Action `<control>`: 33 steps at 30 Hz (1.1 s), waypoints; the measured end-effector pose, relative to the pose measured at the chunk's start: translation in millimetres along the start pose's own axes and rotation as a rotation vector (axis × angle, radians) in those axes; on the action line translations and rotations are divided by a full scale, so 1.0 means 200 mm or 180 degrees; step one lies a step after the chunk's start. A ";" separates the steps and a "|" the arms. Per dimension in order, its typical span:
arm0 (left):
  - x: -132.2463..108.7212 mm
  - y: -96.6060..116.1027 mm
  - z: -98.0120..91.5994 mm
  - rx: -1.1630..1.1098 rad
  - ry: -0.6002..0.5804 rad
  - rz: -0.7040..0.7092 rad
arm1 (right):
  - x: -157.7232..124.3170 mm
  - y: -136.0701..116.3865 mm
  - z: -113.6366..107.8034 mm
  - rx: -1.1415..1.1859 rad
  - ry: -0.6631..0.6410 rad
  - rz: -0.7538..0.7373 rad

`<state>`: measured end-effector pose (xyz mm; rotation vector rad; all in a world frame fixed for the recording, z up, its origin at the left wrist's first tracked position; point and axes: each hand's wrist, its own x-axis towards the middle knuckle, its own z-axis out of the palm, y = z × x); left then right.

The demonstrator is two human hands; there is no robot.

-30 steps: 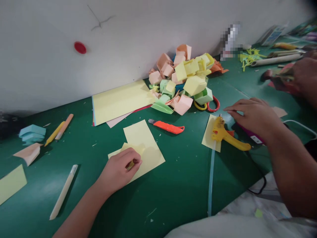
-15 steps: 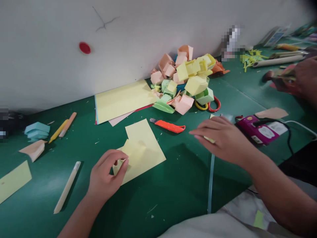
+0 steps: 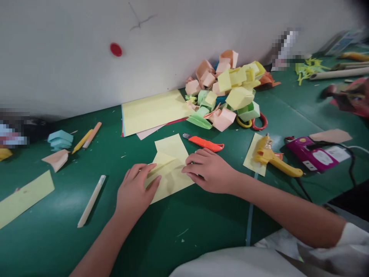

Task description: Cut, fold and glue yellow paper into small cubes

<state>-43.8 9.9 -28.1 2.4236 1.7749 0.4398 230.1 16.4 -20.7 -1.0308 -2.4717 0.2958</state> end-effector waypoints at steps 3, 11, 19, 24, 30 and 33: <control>-0.01 0.00 0.01 -0.0034 0.0038 0.0063 | -0.01 0.01 0.03 0.0104 0.0217 0.0115; -0.03 -0.02 0.01 -0.0095 0.0096 0.0667 | -0.02 0.02 0.04 0.0091 -0.0186 0.0001; -0.05 0.00 0.01 -0.0077 -0.0285 0.1100 | -0.07 0.01 0.05 -0.0132 -0.0919 -0.0333; -0.05 0.01 0.01 -0.0121 -0.0383 0.1055 | -0.09 0.00 0.03 -0.0191 -0.1088 -0.0314; -0.04 -0.01 0.03 -0.0235 -0.0306 0.0846 | -0.09 0.01 0.02 -0.0001 -0.1219 -0.0261; -0.04 -0.02 0.04 -0.0274 -0.0239 0.0795 | -0.09 0.01 0.02 0.0045 -0.1267 -0.0260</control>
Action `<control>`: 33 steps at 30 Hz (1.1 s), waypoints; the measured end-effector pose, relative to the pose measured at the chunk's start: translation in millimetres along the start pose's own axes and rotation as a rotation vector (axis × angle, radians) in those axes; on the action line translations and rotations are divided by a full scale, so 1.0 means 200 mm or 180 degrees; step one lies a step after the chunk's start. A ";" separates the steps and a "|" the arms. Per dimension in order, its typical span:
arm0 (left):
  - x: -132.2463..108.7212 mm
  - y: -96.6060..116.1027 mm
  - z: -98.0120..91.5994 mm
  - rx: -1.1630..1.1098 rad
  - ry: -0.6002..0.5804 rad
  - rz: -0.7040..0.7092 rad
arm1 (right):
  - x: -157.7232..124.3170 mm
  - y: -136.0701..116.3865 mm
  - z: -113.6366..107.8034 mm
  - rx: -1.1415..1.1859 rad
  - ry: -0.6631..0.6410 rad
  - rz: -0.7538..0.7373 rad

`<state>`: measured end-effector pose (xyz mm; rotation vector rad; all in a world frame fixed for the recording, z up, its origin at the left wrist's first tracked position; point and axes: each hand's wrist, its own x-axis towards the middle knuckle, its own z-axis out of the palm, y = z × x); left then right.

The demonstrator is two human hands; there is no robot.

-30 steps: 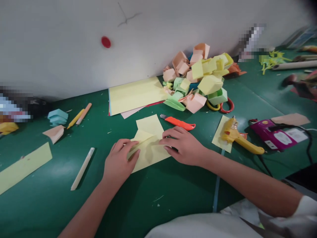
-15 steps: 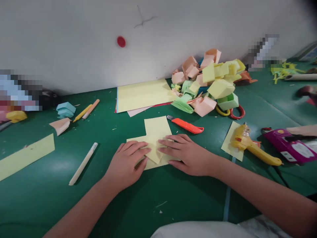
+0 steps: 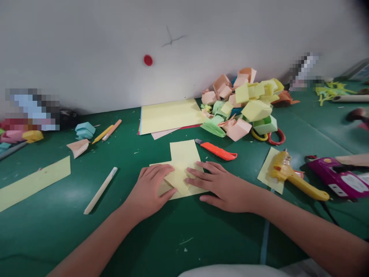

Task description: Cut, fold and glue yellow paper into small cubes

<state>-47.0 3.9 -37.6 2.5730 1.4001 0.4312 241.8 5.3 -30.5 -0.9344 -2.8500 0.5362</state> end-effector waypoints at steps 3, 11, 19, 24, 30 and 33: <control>0.00 0.00 -0.01 -0.0008 -0.0001 0.0014 | -0.01 0.01 0.00 -0.0011 -0.0020 -0.0011; -0.01 0.01 -0.03 -0.0083 -0.0075 0.0397 | -0.01 0.02 0.00 0.0110 0.0050 -0.0086; -0.02 0.02 -0.03 -0.0807 0.0140 0.0659 | 0.01 0.00 -0.02 0.0222 0.0272 -0.0059; -0.01 0.06 0.00 -0.0687 0.0157 0.0918 | 0.01 0.01 -0.02 0.0308 0.0320 -0.0122; -0.01 0.08 -0.01 -0.0278 0.0515 0.1023 | 0.01 -0.03 -0.02 0.0222 0.0356 -0.0197; -0.01 0.09 -0.02 -0.0002 0.0700 0.1195 | 0.02 -0.05 -0.01 0.0107 0.0438 -0.0162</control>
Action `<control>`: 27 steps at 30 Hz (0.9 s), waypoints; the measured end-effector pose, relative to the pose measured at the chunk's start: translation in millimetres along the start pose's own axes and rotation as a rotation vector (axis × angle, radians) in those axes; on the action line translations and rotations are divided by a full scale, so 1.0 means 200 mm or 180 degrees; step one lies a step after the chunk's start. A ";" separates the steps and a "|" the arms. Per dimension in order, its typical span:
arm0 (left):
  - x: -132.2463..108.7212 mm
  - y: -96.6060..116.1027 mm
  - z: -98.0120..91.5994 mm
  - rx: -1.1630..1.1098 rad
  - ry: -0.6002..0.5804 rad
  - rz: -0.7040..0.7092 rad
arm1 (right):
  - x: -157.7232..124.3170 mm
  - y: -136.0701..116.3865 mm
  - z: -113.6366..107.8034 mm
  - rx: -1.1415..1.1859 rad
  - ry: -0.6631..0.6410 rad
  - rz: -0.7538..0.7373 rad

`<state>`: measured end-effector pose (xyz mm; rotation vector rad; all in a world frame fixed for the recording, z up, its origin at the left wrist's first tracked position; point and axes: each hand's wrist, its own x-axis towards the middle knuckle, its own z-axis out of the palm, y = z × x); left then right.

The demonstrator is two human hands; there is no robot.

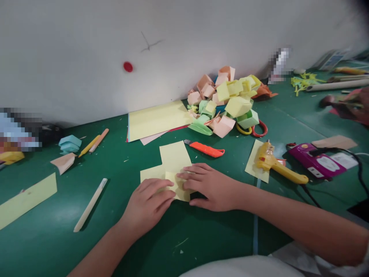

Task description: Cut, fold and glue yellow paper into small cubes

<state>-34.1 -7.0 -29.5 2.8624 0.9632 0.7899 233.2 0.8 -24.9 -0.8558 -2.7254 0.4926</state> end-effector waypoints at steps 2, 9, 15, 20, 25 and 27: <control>0.01 0.02 0.00 0.0144 0.0106 0.0076 | 0.01 -0.01 0.01 -0.0068 0.0074 0.0002; 0.03 0.06 0.01 0.0092 0.0100 0.0192 | 0.01 -0.01 0.02 -0.0072 0.0381 -0.0114; 0.05 0.07 0.02 0.0097 -0.0034 0.0138 | 0.00 -0.03 0.02 0.0130 0.0488 -0.0221; 0.03 0.07 0.03 0.0128 -0.0168 0.0211 | 0.01 -0.03 0.03 -0.0182 0.0452 -0.0145; 0.03 0.06 0.04 0.0019 -0.0265 0.0130 | 0.01 -0.01 0.05 -0.0364 0.0664 -0.0077; 0.03 0.05 0.04 -0.0045 -0.0293 0.0046 | 0.01 0.00 0.05 -0.0381 0.0766 -0.0036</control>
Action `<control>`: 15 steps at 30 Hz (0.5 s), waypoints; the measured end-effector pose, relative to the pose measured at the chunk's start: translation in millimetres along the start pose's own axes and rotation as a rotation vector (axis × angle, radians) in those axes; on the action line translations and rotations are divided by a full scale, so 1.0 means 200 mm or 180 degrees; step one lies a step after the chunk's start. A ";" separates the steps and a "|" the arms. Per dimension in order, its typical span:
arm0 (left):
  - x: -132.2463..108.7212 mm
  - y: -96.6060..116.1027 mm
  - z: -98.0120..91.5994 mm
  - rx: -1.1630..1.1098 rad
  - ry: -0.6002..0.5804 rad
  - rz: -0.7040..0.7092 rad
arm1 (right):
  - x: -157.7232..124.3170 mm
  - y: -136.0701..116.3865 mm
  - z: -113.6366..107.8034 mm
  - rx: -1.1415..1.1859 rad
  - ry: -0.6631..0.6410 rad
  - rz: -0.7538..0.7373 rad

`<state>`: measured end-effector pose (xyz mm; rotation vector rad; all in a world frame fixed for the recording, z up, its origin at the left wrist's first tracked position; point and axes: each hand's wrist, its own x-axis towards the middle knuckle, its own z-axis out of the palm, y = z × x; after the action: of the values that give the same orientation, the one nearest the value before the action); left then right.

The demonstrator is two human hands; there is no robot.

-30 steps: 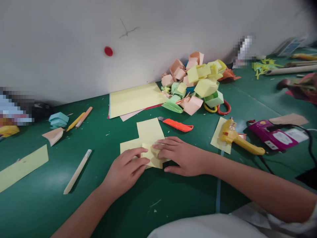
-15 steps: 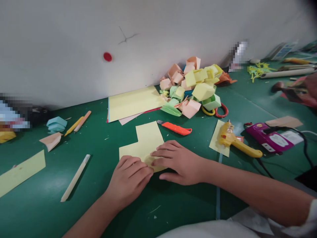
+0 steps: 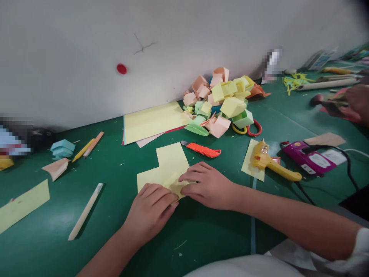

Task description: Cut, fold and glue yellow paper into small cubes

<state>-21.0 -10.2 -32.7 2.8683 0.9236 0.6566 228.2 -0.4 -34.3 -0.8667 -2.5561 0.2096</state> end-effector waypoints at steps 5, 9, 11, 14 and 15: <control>0.00 -0.02 0.00 -0.0106 0.0061 -0.0206 | 0.00 0.02 0.01 0.0065 0.0099 0.0133; 0.00 -0.02 0.00 -0.0197 0.0084 -0.0255 | 0.00 0.03 0.01 0.0237 0.0016 0.0287; 0.00 -0.01 -0.01 -0.0209 0.0144 -0.0182 | -0.01 0.02 0.01 0.0292 0.0025 0.0333; 0.00 0.00 -0.02 -0.0241 0.0137 -0.0166 | -0.01 0.02 -0.01 0.0360 0.0037 0.0340; 0.00 0.00 -0.02 -0.0276 0.0093 -0.0221 | -0.01 0.02 -0.01 0.0388 0.0039 0.0343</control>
<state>-22.8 -10.4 -29.7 2.7451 0.9686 0.7155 232.4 0.6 -34.1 -0.9563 -2.4587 0.3875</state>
